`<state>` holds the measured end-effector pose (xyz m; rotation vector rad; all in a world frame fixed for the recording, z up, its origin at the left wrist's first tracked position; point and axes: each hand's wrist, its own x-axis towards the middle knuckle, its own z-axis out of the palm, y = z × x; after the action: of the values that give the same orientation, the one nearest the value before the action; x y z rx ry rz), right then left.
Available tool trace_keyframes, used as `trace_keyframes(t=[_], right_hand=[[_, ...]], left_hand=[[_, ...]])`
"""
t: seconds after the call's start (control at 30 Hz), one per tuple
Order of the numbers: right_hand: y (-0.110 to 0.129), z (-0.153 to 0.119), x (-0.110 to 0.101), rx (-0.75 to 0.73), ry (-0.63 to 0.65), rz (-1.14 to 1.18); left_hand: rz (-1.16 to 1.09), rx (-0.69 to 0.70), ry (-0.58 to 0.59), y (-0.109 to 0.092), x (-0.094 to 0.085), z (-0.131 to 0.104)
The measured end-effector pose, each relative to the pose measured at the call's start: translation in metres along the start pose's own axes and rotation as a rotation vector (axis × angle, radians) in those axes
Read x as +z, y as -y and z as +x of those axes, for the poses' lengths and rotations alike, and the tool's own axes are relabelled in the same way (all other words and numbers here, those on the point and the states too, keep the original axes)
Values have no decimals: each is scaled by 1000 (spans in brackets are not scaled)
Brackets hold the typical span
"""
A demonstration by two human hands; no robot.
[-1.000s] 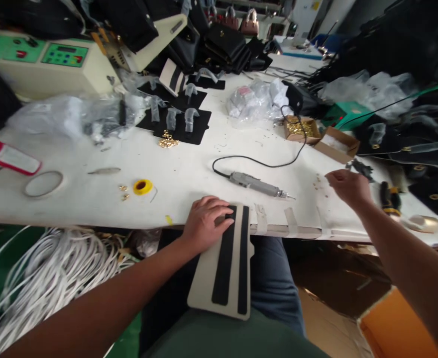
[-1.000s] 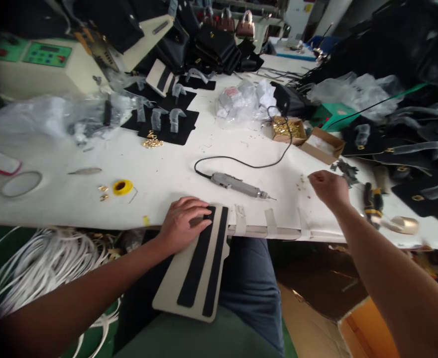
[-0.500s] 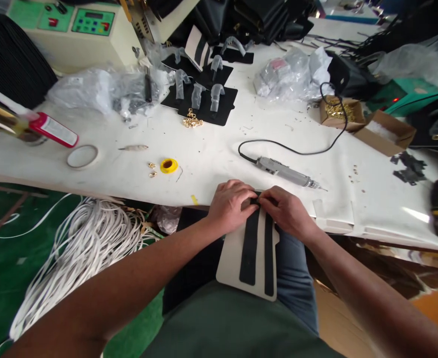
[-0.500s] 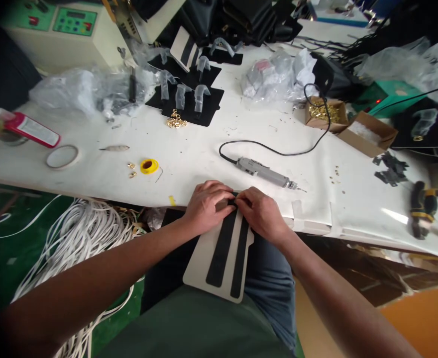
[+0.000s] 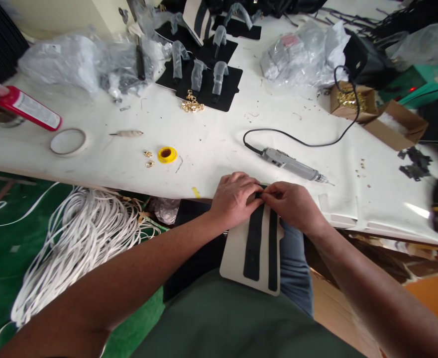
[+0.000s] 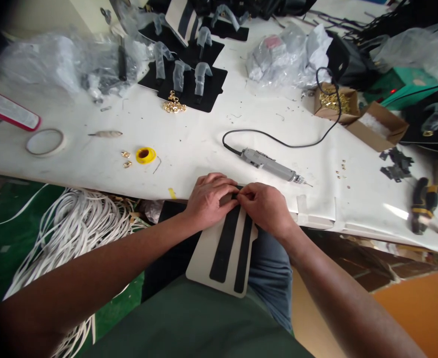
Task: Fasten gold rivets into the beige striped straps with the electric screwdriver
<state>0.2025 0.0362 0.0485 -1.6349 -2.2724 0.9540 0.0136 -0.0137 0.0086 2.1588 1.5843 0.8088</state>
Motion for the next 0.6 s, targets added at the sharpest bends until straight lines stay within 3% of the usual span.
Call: trace_keyframes(t=[0.1, 0.27, 0.6], right_hand=[[1, 0, -2, 35, 36, 25], [2, 2, -5, -45, 76, 3], [-2, 6, 0, 13, 3, 64]], left_hand=[[1, 5, -5, 0, 1, -1], [-3, 7, -12, 1, 2, -1], [-20, 0, -8, 1, 2, -1]])
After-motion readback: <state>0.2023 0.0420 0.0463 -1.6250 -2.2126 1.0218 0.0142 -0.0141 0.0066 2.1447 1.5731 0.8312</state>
